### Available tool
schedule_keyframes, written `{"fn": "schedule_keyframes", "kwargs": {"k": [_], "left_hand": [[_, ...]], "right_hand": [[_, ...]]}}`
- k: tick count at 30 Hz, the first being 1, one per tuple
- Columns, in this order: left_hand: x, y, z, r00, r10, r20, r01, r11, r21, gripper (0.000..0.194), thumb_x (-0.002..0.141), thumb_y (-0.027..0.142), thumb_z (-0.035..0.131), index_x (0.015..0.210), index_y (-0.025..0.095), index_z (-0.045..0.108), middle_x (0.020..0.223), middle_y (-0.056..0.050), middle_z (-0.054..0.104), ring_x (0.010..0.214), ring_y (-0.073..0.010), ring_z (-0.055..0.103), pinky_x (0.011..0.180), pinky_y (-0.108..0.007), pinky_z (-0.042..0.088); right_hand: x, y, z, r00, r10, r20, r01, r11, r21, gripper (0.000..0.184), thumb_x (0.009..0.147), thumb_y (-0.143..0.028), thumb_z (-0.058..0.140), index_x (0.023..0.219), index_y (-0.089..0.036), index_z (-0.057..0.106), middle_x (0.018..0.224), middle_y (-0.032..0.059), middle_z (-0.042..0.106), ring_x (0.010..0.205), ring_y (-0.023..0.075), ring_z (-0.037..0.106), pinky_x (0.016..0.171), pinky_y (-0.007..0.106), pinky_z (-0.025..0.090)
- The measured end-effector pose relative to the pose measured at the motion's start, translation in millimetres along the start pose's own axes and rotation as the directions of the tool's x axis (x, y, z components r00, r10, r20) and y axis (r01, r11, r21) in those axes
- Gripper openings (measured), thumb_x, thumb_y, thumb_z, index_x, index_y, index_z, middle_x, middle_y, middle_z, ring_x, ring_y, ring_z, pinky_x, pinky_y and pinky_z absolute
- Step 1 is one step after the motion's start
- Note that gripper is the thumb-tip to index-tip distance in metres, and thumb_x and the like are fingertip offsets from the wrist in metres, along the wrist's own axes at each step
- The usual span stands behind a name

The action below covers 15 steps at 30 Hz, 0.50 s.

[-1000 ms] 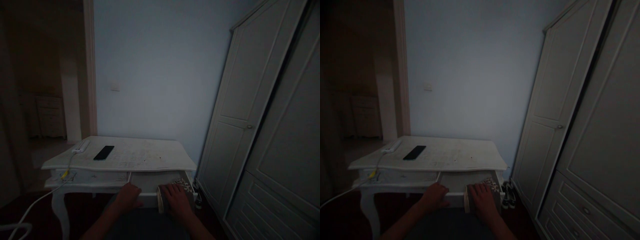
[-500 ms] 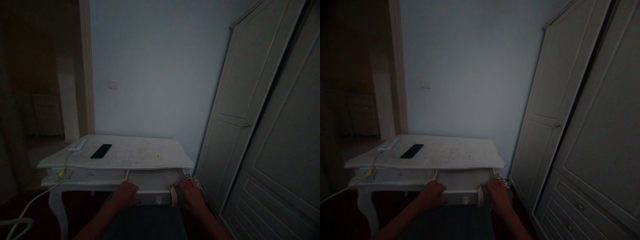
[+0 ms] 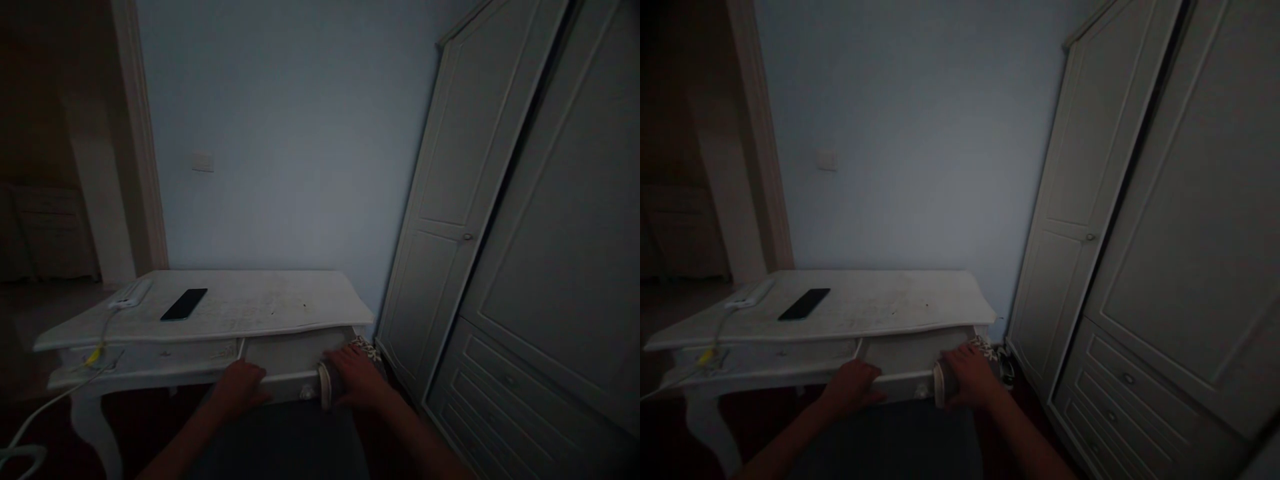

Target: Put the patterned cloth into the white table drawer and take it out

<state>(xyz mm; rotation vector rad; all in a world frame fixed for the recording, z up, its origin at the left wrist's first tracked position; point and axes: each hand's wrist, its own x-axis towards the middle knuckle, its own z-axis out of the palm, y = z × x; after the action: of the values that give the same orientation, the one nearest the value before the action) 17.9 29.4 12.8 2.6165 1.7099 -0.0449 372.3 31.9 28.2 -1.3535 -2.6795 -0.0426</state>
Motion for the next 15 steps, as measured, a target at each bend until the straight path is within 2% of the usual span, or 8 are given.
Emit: {"fn": "schedule_keyframes", "kwargs": {"k": [2,6,9,15], "left_hand": [[-1,1,-2.9,1.000,0.003,0.006,-0.003,1.000,0.000,0.042,0.092,0.054,0.063,0.115,0.021,0.077,0.115,-0.015,0.079,0.113,-0.0376,0.070,0.099,-0.048,0.051],[-1,2,-4.2,0.999,0.011,0.030,-0.012,1.000,0.006,0.042,0.093,0.053,0.062,0.116,0.021,0.076,0.119,-0.016,0.078,0.114,-0.0378,0.070,0.101,-0.049,0.050],[0,1,-1.8,1.000,0.013,0.028,-0.014,1.000,0.016,0.043,0.093,0.054,0.061,0.116,0.020,0.077,0.118,-0.016,0.078,0.114,-0.0382,0.070,0.101,-0.050,0.050],[1,1,-2.0,0.999,0.030,0.021,-0.031,0.999,0.033,0.044,0.094,0.055,0.061,0.117,0.021,0.075,0.118,-0.016,0.078,0.114,-0.0379,0.070,0.100,-0.050,0.051]], "right_hand": [[-10,10,-3,1.000,0.028,-0.009,-0.029,0.999,-0.040,0.112,0.056,-0.052,0.098,0.152,-0.023,0.046,0.145,0.0152,0.059,0.133,0.0394,0.051,0.118,0.053,0.028],[-21,19,3,0.996,0.091,-0.005,-0.091,0.988,-0.123,0.087,0.069,-0.044,0.093,0.144,-0.022,0.053,0.137,0.0148,0.063,0.129,0.0377,0.053,0.116,0.051,0.031],[-18,12,9,0.995,0.103,-0.002,-0.102,0.983,-0.152,0.075,0.074,-0.043,0.091,0.137,-0.021,0.057,0.131,0.0135,0.066,0.126,0.0369,0.055,0.116,0.052,0.031],[-12,0,5,0.994,0.104,0.016,-0.100,0.981,-0.167,0.068,0.076,-0.038,0.089,0.134,-0.021,0.058,0.130,0.0130,0.067,0.123,0.0362,0.055,0.112,0.051,0.033]]}}
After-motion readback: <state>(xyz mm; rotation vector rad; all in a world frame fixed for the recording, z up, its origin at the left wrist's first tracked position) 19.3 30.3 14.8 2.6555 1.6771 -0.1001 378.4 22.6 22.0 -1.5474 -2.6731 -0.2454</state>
